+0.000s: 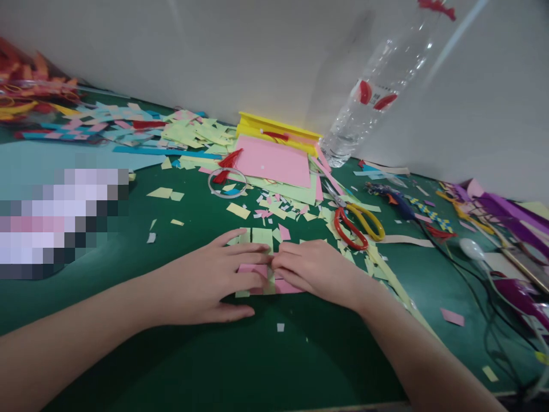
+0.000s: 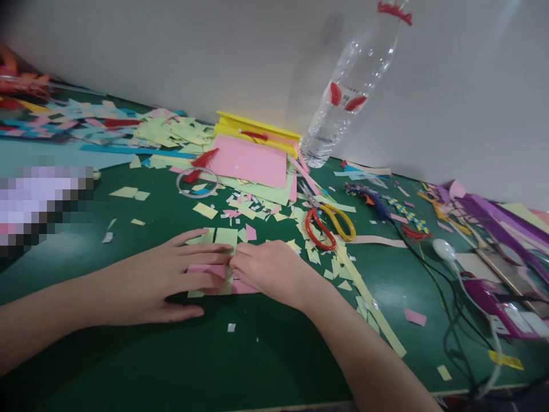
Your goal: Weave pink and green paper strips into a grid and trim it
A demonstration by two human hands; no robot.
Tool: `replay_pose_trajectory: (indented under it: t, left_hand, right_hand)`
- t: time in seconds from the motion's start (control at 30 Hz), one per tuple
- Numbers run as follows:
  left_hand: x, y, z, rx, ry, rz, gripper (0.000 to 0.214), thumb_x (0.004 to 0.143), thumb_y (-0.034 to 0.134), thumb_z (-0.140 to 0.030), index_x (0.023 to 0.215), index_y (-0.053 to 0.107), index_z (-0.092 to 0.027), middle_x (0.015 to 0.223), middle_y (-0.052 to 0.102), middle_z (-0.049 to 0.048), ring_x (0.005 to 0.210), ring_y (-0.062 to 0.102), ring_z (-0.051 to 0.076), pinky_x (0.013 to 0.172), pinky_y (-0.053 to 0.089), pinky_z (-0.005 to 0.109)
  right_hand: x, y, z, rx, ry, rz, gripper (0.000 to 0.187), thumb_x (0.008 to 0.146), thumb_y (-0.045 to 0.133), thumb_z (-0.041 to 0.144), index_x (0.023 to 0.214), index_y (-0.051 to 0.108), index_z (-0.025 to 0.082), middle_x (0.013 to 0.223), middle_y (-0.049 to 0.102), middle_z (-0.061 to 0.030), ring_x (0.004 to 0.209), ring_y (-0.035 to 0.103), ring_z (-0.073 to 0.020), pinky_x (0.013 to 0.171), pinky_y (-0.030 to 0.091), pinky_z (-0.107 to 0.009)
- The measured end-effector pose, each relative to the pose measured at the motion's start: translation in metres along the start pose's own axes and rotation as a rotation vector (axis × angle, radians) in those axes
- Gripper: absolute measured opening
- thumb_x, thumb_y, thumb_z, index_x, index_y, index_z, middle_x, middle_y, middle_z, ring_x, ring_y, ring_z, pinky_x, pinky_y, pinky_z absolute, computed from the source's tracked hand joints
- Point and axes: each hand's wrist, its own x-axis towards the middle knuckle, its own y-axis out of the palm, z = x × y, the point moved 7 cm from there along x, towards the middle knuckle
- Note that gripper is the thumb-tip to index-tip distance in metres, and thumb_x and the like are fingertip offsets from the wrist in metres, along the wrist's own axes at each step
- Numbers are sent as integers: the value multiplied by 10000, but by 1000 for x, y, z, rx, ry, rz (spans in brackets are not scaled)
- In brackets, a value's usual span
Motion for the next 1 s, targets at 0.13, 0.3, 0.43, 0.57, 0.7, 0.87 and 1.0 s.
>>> replay_pose_trajectory:
  t: [0.13,0.3,0.43,0.57,0.7,0.87,1.0]
  left_hand:
    - [-1,0,0,-7,3,-20,250,855,561,-321,1099,556,-272,1326,533,20,1299,387,216,1130,90,420]
    - [-2,1,1,-6,2,-12,249,859,553,-334,1099,557,-266,1346,513,38,1313,368,209,1131,93,419]
    - [-2,2,1,9,-1,5,255,870,535,-338,1112,554,-260,1349,508,45,1322,353,203,1131,76,422]
    - [-2,1,1,-1,-4,-4,258,862,547,-347,1107,556,-265,1348,510,44,1320,357,210,1130,95,427]
    - [-2,-1,0,2,3,-21,250,853,563,-337,1089,570,-256,1338,521,58,1308,377,218,1128,113,433]
    - [-1,0,1,3,-5,-4,250,859,551,-348,1091,574,-258,1346,513,56,1316,365,215,1131,94,426]
    - [-1,1,1,21,-5,10,262,868,536,-351,1113,564,-264,1365,494,48,1322,353,213,1130,80,421]
  right_hand:
    - [-3,-3,-2,81,-6,-25,256,954,373,232,925,621,173,915,619,-27,792,574,-135,596,368,-249]
    - [-7,-5,3,6,-47,-88,269,950,383,216,893,643,176,855,636,-34,762,566,-133,595,361,-252]
    - [-8,-5,6,-35,-61,-92,275,954,380,222,900,644,173,848,641,-46,770,567,-136,595,360,-247]
    - [-7,-6,6,-57,-62,-89,282,957,374,221,882,640,166,843,643,-50,758,568,-134,593,359,-246]
    - [-7,-7,8,-70,-64,-105,267,951,390,210,861,637,161,819,645,-48,743,572,-136,592,359,-254]
    - [-5,-4,10,-126,-62,-70,216,929,427,169,854,630,157,832,648,-43,745,581,-144,597,367,-269]
    - [-3,-2,12,-166,-78,-45,169,910,453,148,865,616,147,860,642,-41,746,586,-161,597,382,-287]
